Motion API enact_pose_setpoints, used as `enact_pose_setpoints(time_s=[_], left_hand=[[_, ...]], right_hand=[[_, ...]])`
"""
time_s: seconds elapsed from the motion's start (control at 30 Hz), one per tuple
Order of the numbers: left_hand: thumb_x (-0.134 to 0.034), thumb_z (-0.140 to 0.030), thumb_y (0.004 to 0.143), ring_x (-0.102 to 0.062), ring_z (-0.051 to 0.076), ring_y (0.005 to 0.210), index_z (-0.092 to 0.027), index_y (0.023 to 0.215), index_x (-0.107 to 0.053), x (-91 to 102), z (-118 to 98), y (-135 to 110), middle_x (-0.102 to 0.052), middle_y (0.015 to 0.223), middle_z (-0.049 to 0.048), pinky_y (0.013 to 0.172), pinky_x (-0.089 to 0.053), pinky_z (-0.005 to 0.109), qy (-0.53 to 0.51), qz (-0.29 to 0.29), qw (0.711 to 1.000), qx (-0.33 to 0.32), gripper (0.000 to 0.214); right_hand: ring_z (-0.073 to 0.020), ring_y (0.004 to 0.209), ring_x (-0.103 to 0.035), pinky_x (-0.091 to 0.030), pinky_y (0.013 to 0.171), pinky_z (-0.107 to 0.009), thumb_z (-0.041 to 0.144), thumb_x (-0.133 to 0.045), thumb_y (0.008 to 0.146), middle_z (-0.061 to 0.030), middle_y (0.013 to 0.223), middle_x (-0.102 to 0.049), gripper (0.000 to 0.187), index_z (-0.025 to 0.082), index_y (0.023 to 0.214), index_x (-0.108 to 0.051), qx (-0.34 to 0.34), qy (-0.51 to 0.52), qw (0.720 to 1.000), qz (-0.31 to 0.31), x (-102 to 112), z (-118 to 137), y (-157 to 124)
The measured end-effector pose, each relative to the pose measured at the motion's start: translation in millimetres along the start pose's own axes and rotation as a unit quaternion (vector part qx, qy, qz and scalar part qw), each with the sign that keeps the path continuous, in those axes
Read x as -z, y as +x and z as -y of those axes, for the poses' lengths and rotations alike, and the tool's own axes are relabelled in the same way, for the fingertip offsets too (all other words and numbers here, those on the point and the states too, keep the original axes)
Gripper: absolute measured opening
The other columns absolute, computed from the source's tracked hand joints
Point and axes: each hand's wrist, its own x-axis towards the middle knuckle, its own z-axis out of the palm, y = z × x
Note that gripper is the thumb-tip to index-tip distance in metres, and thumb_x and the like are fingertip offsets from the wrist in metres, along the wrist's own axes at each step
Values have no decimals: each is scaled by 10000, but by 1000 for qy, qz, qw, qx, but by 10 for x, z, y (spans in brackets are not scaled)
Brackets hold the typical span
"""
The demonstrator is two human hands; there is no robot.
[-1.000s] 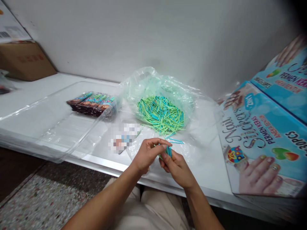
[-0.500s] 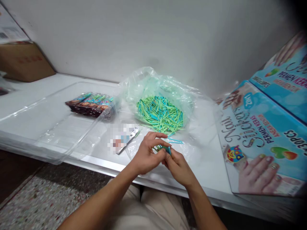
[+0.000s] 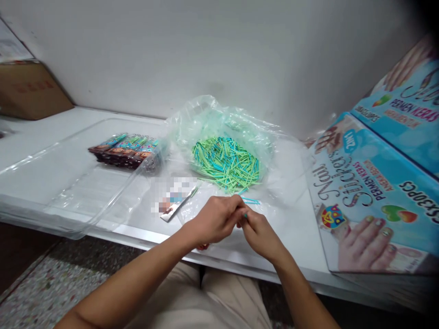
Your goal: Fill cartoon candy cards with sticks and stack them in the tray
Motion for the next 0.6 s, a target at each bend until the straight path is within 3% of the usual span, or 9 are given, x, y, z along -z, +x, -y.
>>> enact_pose_setpoints(time_s=[0.17,0.23,0.3,0.37,0.43,0.5,0.6], left_hand=[[-460,-299,907,-609,137,663,-155,870,-611,13,230,349,-674,753,38,646,-436,232,-59,-111,987,101,211],[-466,-261,895,-626,158,695,-137,1013,-622,-1,378,501,-694,790,54,690,-452,257,-46,-89,985,141,231],[-488,-263,884,-637,189,791,-121,1239,-537,-33,455,592,-708,892,81,774,-454,299,-14,-65,984,164,385],[-476,-355,902,-623,209,948,-135,1402,-374,-83,419,600,-678,1082,113,870,-437,330,-50,-70,983,161,555],[-380,-478,932,-572,211,1109,-166,1458,-278,-148,292,545,-585,1271,133,953,-406,337,-158,-74,973,149,621],[-292,-542,939,-515,214,1210,-179,1459,-284,-212,146,466,-517,1357,142,1002,-376,338,-245,-50,958,143,635],[-274,-548,941,-509,217,1218,-178,1412,-366,-240,57,363,-521,1351,143,997,-386,343,-264,-36,954,135,606]], right_hand=[[-166,559,-496,-357,568,-297,362,-377,940,13,602,-521,253,227,738,-447,-92,-57,993,-54,167,-283,-135],[-156,558,-470,-358,559,-293,414,-389,939,11,609,-505,296,223,721,-448,-114,-26,990,-85,202,-379,-203],[-138,544,-431,-349,530,-278,455,-385,942,20,630,-477,315,216,752,-462,-129,46,986,-95,205,-409,-251],[-120,520,-384,-327,490,-261,475,-363,951,36,641,-435,313,214,820,-476,-135,132,979,-78,173,-354,-267],[-116,523,-373,-326,486,-255,463,-349,960,41,655,-421,289,216,890,-481,-122,176,976,-40,109,-227,-247],[-127,583,-423,-362,543,-267,412,-364,962,22,702,-472,233,216,920,-482,-91,156,984,7,30,-80,-203],[-157,701,-501,-389,649,-301,327,-394,948,-12,781,-548,148,215,881,-464,-65,89,993,49,-58,35,-125]])
